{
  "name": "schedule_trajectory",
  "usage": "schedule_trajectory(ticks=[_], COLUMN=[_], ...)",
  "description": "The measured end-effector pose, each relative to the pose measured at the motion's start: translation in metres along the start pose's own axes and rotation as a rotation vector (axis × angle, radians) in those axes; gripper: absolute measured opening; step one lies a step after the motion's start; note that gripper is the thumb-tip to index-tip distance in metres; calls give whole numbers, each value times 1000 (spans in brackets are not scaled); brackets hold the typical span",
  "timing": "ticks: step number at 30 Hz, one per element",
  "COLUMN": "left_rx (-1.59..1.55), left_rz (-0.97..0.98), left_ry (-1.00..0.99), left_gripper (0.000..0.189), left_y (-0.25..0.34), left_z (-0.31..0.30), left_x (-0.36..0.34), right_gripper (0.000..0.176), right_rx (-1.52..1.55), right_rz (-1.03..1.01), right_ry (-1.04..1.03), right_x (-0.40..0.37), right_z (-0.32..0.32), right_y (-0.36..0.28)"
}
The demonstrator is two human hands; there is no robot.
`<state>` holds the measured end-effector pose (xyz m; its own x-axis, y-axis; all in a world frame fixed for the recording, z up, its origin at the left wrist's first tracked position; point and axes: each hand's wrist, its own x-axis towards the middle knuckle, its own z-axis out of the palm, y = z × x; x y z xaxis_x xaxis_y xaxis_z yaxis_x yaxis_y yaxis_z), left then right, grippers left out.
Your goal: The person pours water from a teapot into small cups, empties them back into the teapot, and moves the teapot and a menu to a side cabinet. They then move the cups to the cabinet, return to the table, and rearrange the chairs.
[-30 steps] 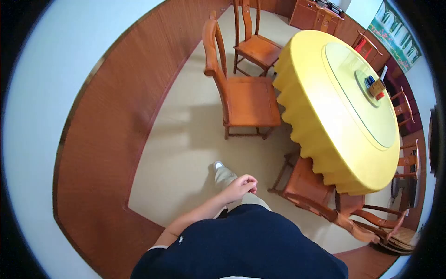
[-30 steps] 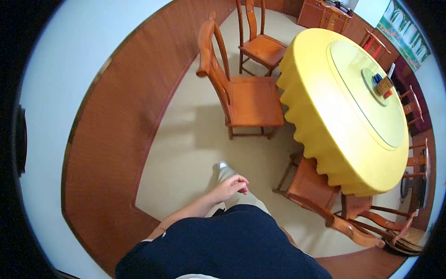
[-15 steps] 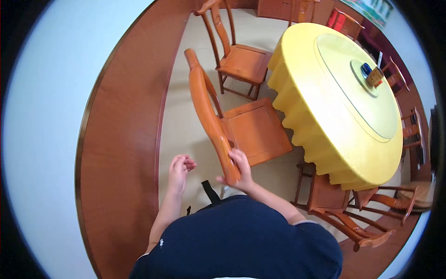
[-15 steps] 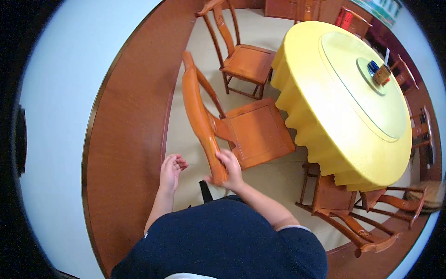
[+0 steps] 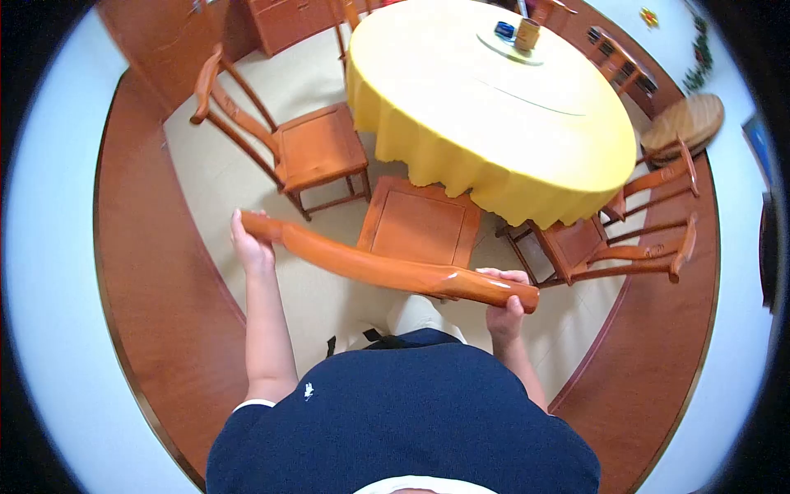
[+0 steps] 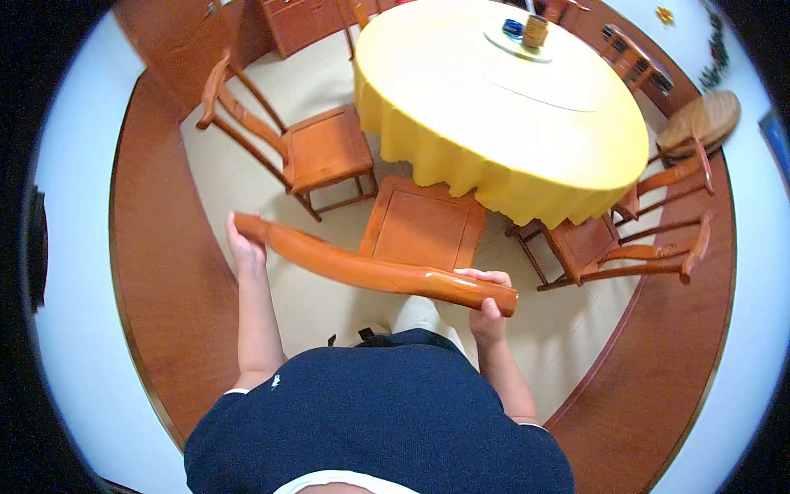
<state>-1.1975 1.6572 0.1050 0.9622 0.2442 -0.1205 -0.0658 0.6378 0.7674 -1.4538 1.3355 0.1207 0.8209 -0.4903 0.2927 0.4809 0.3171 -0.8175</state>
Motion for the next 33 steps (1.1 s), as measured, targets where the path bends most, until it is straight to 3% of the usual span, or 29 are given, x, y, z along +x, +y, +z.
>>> schedule_trajectory(ticks=[2, 5, 12, 21, 33], left_rx=[-83, -218, -177, -159, -184], left_rz=[-89, -136, -190, -215, -272], left_ry=[100, -162, -195, -151, -285], left_gripper=[25, 19, 10, 9, 8], left_y=[-4, -8, -22, -60, -94], left_z=[6, 1, 51, 135, 161], left_x=[1, 20, 39, 65, 78], right_gripper=[42, 41, 39, 36, 37], right_rx=[-25, -21, -9, 51, 150], right_rz=[-17, -61, -37, -29, -80], right_ry=[75, 152, 223, 270, 348], right_x=[1, 16, 58, 128, 132], right_z=[-3, -1, -20, -63, -86], right_y=[1, 0, -6, 5, 21])
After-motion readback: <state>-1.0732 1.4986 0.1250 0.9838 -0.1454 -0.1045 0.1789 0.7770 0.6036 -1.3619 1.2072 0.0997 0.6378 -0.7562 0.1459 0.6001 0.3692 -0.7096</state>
